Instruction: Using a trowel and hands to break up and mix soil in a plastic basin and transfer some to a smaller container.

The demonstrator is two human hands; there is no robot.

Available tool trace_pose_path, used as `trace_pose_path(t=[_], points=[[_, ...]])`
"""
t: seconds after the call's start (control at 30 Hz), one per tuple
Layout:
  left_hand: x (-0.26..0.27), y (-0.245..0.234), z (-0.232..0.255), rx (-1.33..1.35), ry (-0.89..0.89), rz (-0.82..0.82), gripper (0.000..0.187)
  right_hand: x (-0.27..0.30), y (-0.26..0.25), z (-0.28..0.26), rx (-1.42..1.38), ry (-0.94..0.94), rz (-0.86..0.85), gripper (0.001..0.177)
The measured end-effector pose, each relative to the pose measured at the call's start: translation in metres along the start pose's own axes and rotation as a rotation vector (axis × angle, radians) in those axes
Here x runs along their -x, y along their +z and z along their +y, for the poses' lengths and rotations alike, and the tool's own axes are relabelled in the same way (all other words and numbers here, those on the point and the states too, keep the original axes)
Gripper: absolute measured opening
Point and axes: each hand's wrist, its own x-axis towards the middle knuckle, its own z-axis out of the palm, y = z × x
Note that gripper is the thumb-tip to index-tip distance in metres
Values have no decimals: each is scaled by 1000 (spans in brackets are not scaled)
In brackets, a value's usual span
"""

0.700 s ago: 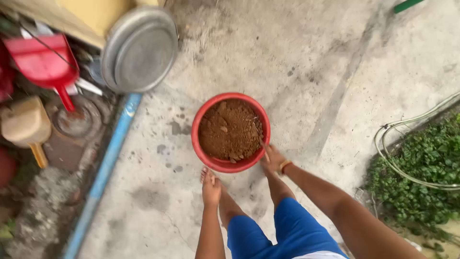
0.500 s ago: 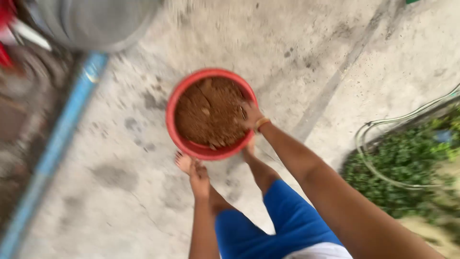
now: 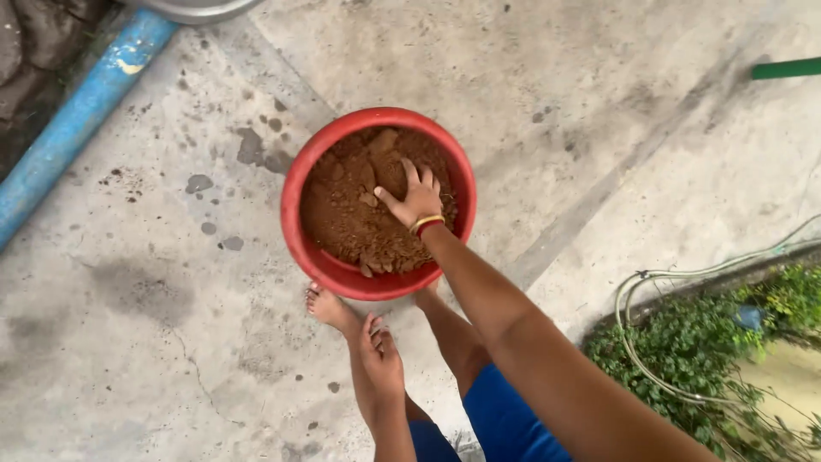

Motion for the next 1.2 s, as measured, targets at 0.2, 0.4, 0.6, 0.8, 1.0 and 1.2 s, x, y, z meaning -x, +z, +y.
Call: trace_pose_path(t=[0.2,0.4,0.6,0.8,1.0,1.2], points=[[0,-23,27,-137,-25,56,48,20,67,-5,147,-133,184,91],[-6,-37,56,-192,-319,41,43,44,96,-15,226,-287,148,89],[3,-36,75,-264,-304,4,47,56,105,19,403,-764,-26,76],[11,-35,80,-401,-279,15,42,36,66,66,446,-853,175,54],[10,-37,38,-416,-218,7,43,27,45,75,163,-172,269,85],[4,-37,5,-396,-192,-13,43,47,80,82,235,-208,276,87]])
